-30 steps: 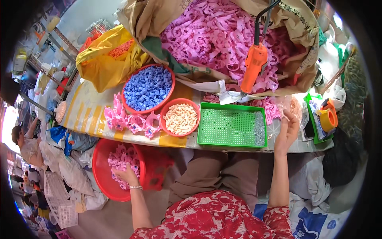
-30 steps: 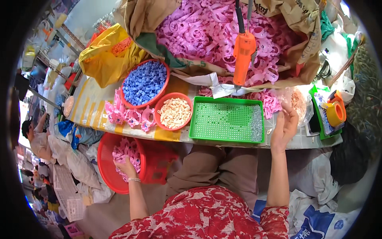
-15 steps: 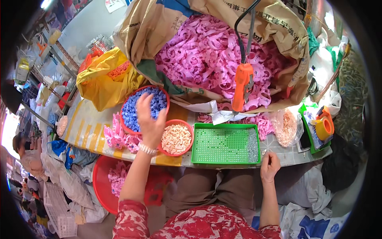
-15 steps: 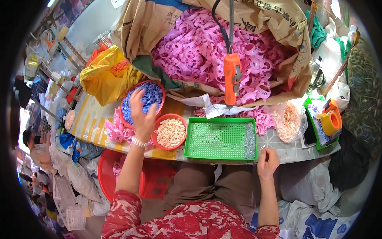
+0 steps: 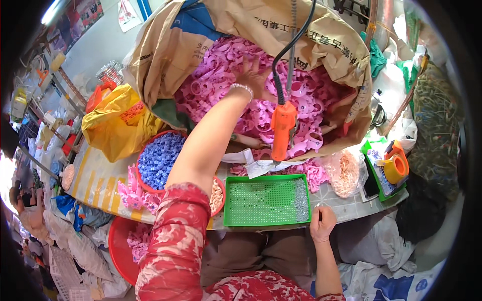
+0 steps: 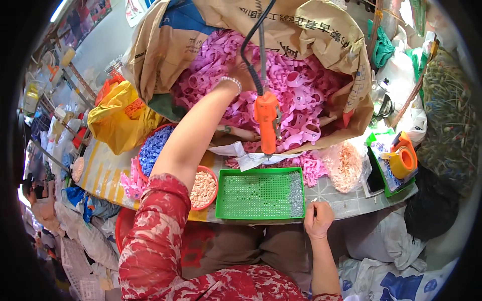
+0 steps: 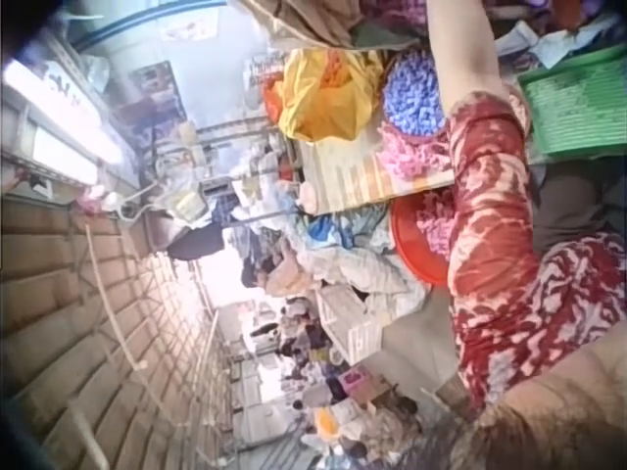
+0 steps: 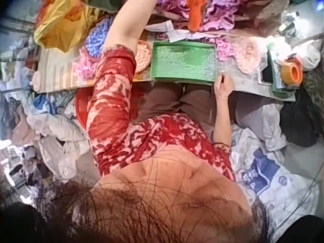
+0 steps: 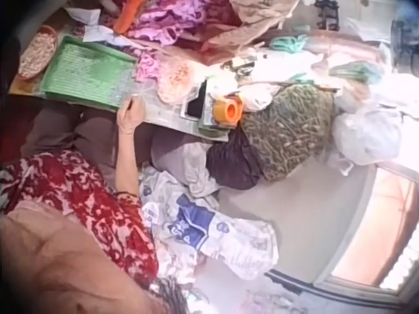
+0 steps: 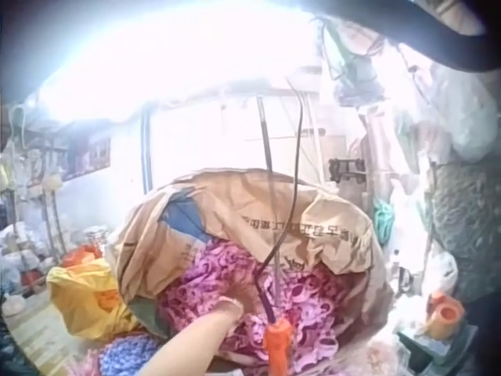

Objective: Assembling small plastic toy characters using a glue gun and decorative components.

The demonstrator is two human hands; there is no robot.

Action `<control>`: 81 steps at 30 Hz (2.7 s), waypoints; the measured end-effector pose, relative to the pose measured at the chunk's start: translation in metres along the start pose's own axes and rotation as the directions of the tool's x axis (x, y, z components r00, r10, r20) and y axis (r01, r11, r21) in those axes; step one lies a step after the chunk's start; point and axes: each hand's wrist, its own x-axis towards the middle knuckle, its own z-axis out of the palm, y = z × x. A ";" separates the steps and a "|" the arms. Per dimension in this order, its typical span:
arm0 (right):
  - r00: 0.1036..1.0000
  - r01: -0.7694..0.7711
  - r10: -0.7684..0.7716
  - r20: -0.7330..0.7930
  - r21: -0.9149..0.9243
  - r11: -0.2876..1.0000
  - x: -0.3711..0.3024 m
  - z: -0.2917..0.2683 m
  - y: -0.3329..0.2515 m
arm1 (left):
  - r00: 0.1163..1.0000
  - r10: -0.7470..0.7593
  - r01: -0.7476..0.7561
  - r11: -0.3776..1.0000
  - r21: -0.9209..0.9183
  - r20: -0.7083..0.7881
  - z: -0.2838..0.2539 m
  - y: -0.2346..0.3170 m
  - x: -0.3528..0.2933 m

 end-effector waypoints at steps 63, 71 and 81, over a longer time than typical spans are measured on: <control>0.951 -0.305 0.308 -0.001 0.146 0.941 -0.012 -0.003 0.007 | 0.809 -0.146 -0.061 0.943 -0.328 -0.569 -0.060 0.004 -0.249; 0.927 -0.281 0.363 -0.091 0.473 0.835 0.017 -0.011 -0.045 | 0.935 -0.353 -0.046 -0.153 -0.987 0.012 -0.081 0.055 -0.360; 0.851 0.018 -0.283 0.442 0.514 0.857 0.105 0.072 -0.173 | 0.839 -0.414 -0.233 -0.861 -0.453 0.354 -0.091 0.078 -0.437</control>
